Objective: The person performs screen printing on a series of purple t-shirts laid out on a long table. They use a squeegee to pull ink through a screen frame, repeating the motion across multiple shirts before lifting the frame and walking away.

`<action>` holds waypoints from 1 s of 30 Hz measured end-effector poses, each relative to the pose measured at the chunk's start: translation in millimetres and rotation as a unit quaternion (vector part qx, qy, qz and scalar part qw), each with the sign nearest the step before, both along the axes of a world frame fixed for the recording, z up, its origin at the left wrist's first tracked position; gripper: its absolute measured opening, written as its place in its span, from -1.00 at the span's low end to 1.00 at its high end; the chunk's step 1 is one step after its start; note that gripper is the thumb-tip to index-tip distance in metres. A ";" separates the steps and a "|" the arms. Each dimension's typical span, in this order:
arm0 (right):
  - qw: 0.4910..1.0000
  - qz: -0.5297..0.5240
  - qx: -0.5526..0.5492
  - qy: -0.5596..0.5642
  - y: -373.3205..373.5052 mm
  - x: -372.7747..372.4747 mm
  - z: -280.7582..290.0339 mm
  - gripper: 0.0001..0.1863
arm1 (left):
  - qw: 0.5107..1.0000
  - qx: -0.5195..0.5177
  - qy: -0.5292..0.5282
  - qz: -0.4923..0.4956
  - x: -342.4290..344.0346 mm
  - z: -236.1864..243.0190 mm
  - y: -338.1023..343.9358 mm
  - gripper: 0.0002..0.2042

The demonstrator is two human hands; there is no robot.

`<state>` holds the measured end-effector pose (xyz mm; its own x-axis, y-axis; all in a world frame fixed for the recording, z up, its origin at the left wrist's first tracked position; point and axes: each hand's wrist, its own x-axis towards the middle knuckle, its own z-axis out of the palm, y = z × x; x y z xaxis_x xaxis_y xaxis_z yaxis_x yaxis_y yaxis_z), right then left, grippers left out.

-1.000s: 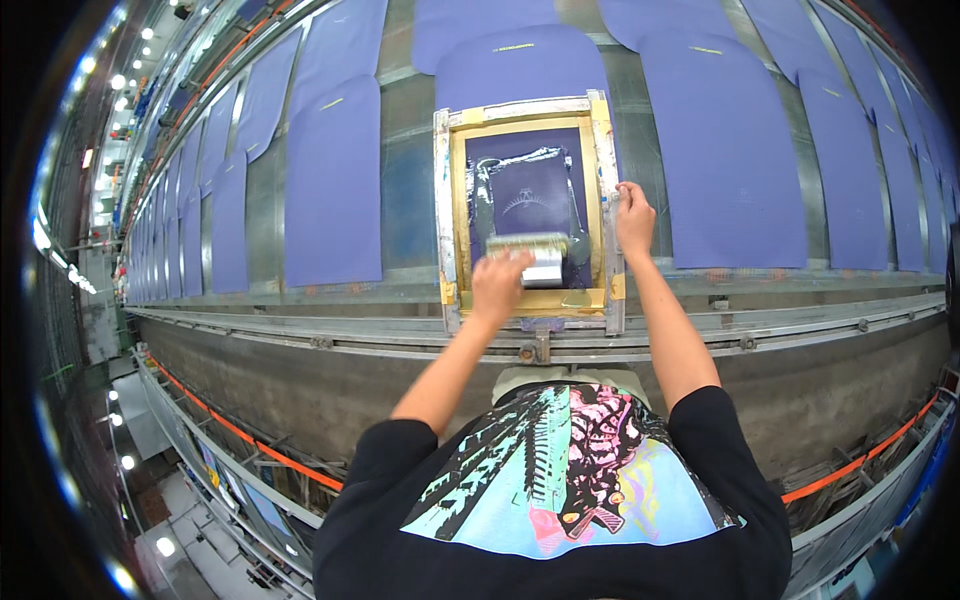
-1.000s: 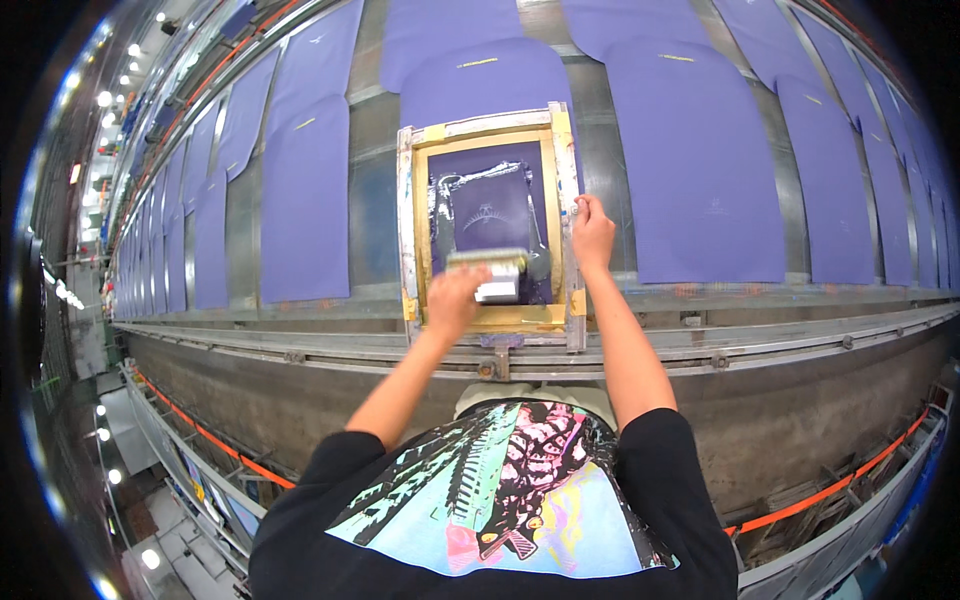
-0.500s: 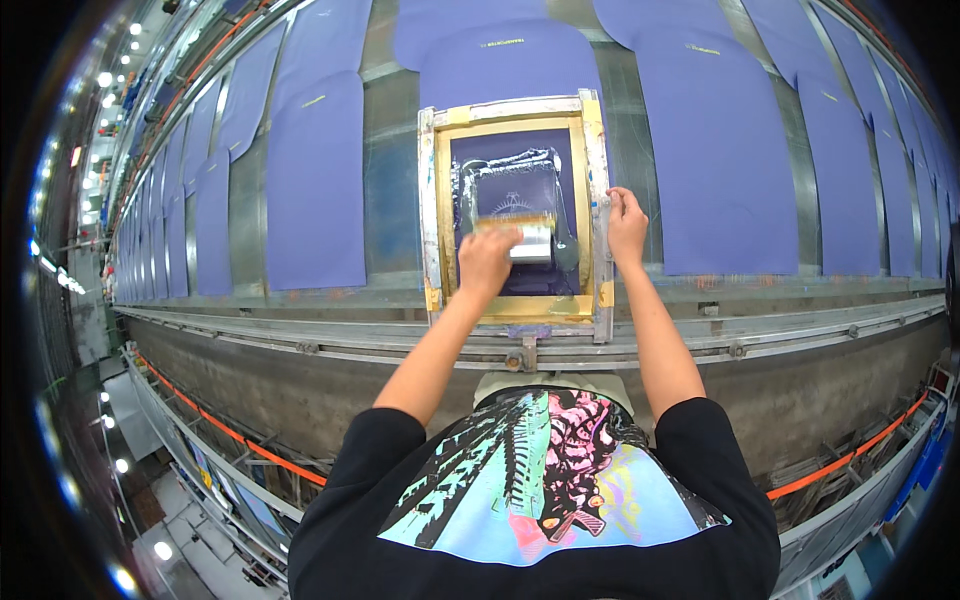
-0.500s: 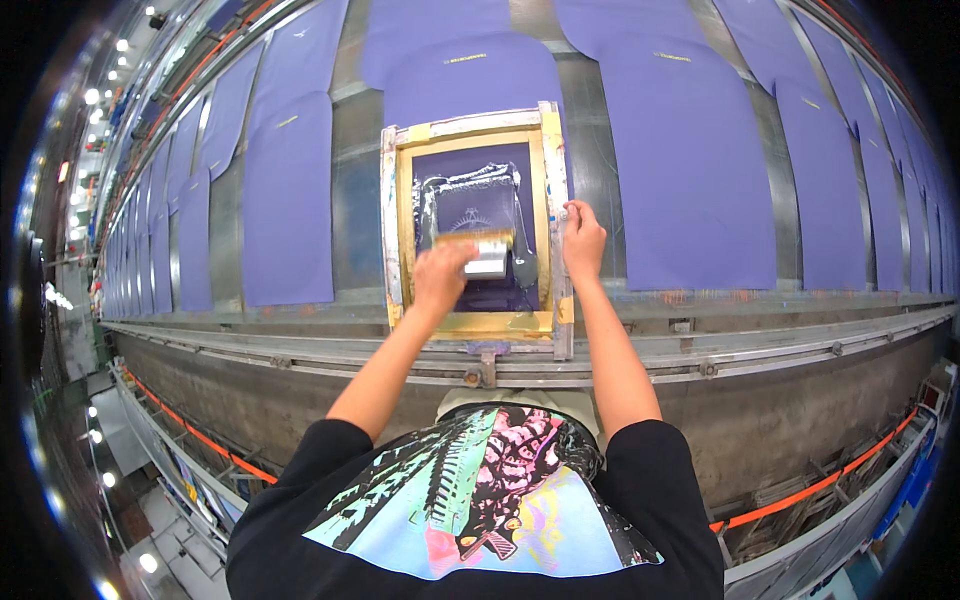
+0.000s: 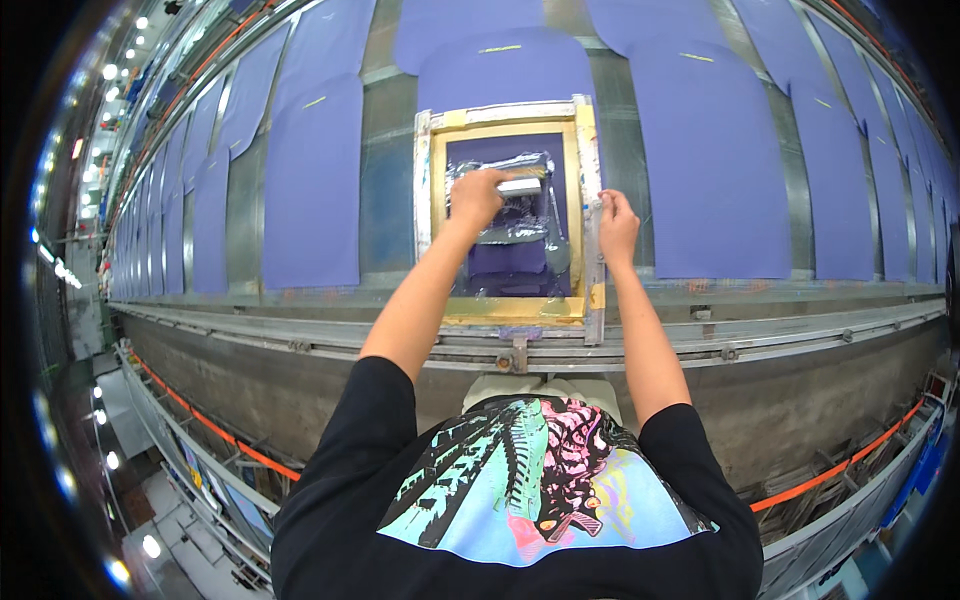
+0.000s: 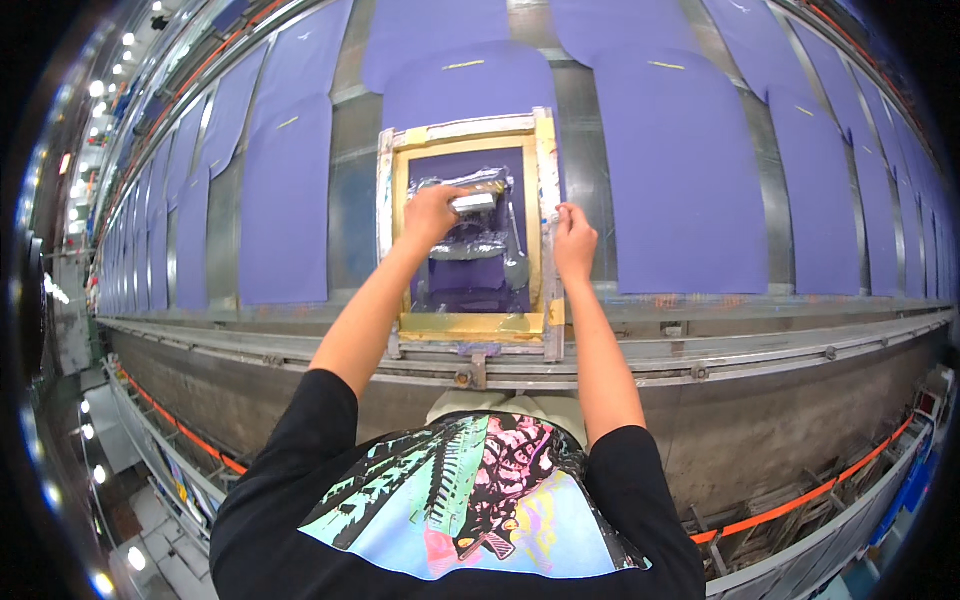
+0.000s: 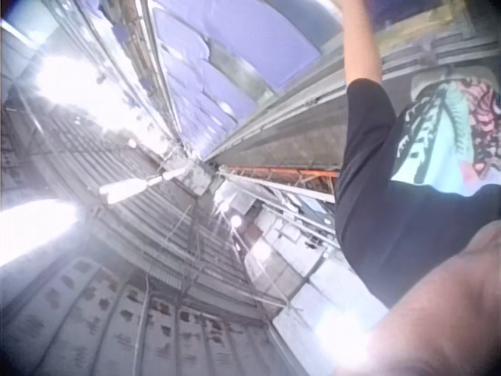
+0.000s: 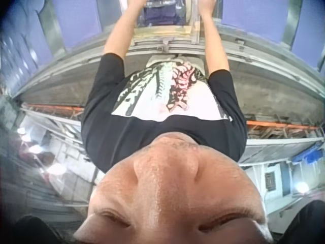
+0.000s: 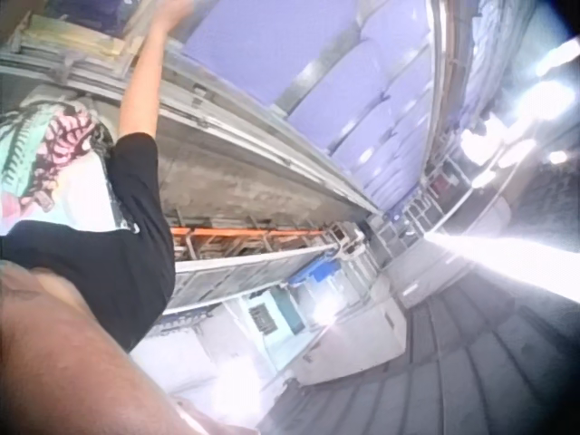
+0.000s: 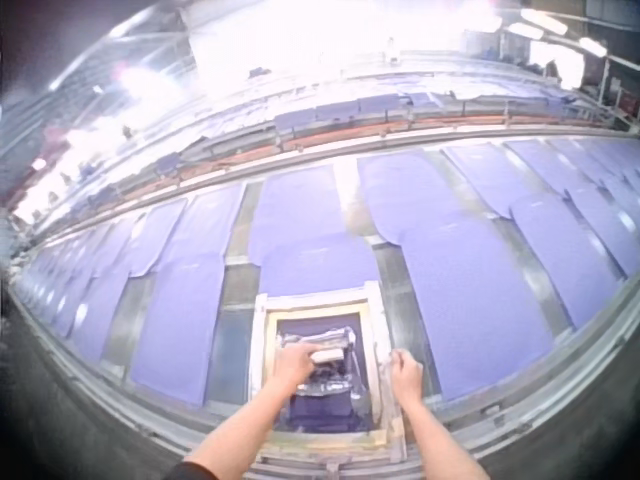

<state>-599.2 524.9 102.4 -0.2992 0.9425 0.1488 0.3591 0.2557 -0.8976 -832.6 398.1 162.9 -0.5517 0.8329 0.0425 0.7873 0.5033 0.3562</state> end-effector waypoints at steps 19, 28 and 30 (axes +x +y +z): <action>0.999 -0.038 0.002 -0.029 -10.4 26.6 5.6 -0.76 | 0.988 0.051 -0.041 -0.139 120.0 -36.8 -121.9 -0.47; 0.999 0.023 -0.028 0.023 -37.4 -8.2 6.7 -0.75 | 0.997 0.062 0.005 -0.053 97.7 -25.2 -154.7 -0.43; 0.998 0.018 0.014 0.054 -39.9 -15.4 3.6 -0.76 | 0.998 0.066 0.002 -0.024 101.1 -26.7 -165.6 -0.41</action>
<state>-614.5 485.0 106.1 -0.3141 0.9264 0.2077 0.2499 0.2917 -0.9233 -731.5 232.4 136.2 -0.5113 0.8454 0.1548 0.8105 0.4144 0.4139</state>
